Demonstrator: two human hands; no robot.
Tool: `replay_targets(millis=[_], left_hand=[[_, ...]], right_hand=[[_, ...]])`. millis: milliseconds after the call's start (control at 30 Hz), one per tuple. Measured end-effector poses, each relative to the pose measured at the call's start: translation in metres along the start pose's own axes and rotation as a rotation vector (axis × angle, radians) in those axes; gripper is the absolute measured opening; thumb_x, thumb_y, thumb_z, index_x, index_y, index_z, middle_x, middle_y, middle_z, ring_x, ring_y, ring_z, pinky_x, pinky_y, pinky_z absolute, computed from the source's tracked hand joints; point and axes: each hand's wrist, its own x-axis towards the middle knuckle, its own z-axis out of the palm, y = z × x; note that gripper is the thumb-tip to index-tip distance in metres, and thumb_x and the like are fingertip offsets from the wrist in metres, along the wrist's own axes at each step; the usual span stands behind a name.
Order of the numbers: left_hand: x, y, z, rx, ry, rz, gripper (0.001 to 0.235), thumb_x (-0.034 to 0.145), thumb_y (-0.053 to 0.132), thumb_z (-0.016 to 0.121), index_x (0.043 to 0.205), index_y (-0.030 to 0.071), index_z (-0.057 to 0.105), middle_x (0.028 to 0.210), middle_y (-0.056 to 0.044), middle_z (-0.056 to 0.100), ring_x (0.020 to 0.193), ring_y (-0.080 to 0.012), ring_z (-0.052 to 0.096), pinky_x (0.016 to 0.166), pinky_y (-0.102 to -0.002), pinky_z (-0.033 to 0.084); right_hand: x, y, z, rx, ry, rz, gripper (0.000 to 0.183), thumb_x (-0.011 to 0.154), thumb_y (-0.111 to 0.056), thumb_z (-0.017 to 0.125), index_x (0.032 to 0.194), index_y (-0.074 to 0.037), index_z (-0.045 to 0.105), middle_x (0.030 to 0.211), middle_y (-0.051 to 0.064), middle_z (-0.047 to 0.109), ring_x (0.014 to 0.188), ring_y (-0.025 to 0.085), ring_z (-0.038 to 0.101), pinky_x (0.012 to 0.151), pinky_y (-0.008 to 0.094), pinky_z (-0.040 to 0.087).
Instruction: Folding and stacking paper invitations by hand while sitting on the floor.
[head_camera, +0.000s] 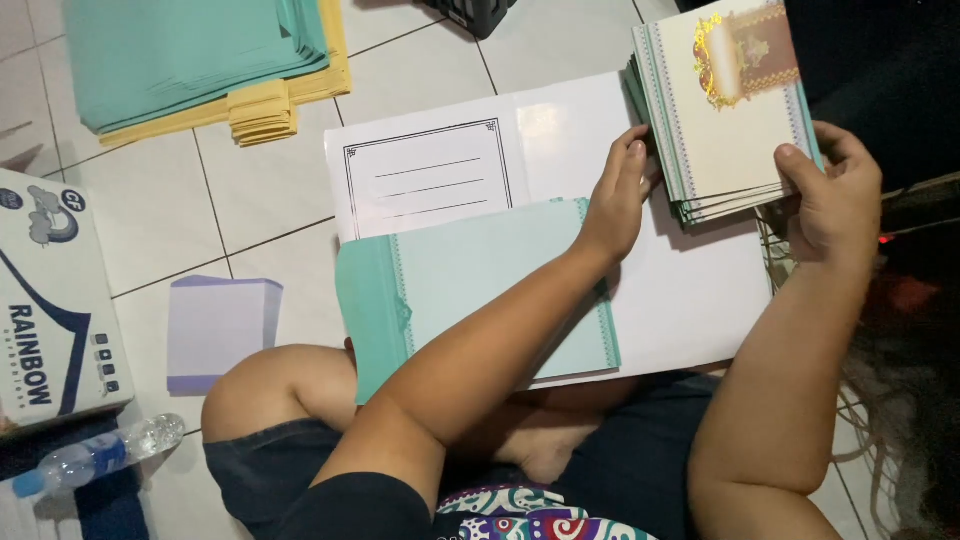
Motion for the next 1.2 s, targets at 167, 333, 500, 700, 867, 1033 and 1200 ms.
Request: replay_targets(millis=[167, 333, 500, 700, 867, 1033, 1200], left_hand=[[-0.002, 0.021, 0.005, 0.091, 0.111, 0.011, 0.062, 0.104, 0.045, 0.023, 0.153, 0.007, 0.028, 0.153, -0.022, 0.042, 0.135, -0.0375, 0.047, 0.106, -0.050, 0.042], [-0.004, 0.072, -0.012, -0.053, 0.424, 0.356, 0.082, 0.099, 0.054, 0.023, 0.158, 0.002, 0.002, 0.166, -0.028, 0.006, 0.155, -0.0396, 0.012, 0.125, -0.047, 0.014], [-0.058, 0.146, -0.107, -0.082, -0.001, 0.135, 0.102, 0.084, 0.079, 0.030, 0.156, 0.007, 0.035, 0.159, -0.023, 0.041, 0.146, -0.0419, 0.041, 0.119, -0.055, 0.027], [-0.135, 0.171, -0.176, 0.446, -0.083, -0.049, 0.104, 0.078, 0.053, 0.068, 0.154, -0.004, 0.026, 0.150, -0.032, 0.043, 0.133, -0.0411, 0.053, 0.105, -0.043, 0.047], [-0.158, 0.157, -0.198, 0.664, -0.025, -0.061, 0.072, 0.073, 0.030, 0.080, 0.134, 0.001, 0.056, 0.115, -0.016, 0.076, 0.097, -0.0237, 0.076, 0.083, -0.030, 0.060], [-0.171, 0.153, -0.195, 0.595, -0.039, 0.219, 0.068, 0.077, -0.003, 0.072, 0.136, 0.016, 0.045, 0.129, -0.009, 0.071, 0.117, -0.0283, 0.072, 0.097, -0.038, 0.056], [-0.171, 0.115, -0.201, 0.672, 0.049, 0.184, 0.074, 0.076, -0.003, 0.073, 0.138, 0.023, 0.043, 0.134, -0.009, 0.069, 0.122, -0.0327, 0.069, 0.100, -0.047, 0.056]], right_hand=[[-0.015, -0.020, 0.007, 0.071, 0.031, -0.340, 0.042, 0.110, 0.013, 0.061, 0.147, 0.004, 0.042, 0.131, 0.028, 0.062, 0.102, 0.024, 0.062, 0.085, 0.026, 0.053], [-0.049, -0.059, 0.011, 0.099, -0.059, -0.600, 0.040, 0.110, 0.020, 0.048, 0.146, 0.009, 0.037, 0.142, 0.035, 0.044, 0.128, 0.050, 0.055, 0.115, 0.055, 0.053], [-0.082, -0.087, 0.035, 0.148, -0.212, -0.459, 0.042, 0.113, -0.003, 0.053, 0.150, 0.006, 0.035, 0.142, 0.038, 0.049, 0.126, 0.050, 0.061, 0.110, 0.053, 0.059], [-0.109, -0.109, 0.095, 0.051, -0.391, -0.353, 0.043, 0.103, 0.002, 0.063, 0.142, 0.010, 0.045, 0.127, 0.026, 0.051, 0.114, 0.037, 0.059, 0.100, 0.045, 0.056], [-0.132, -0.130, 0.130, -0.102, -0.488, -0.352, 0.046, 0.099, 0.001, 0.067, 0.138, 0.014, 0.047, 0.109, 0.027, 0.056, 0.087, 0.030, 0.058, 0.073, 0.034, 0.051], [-0.109, -0.106, 0.123, -0.075, -0.750, -0.755, 0.090, 0.082, 0.008, 0.064, 0.161, -0.001, 0.021, 0.127, 0.031, 0.052, 0.108, 0.040, 0.064, 0.090, 0.045, 0.063], [-0.138, -0.091, 0.140, 0.034, -0.624, -0.732, 0.114, 0.075, 0.019, 0.067, 0.172, -0.011, 0.015, 0.146, 0.031, 0.042, 0.131, 0.044, 0.053, 0.111, 0.051, 0.054]])
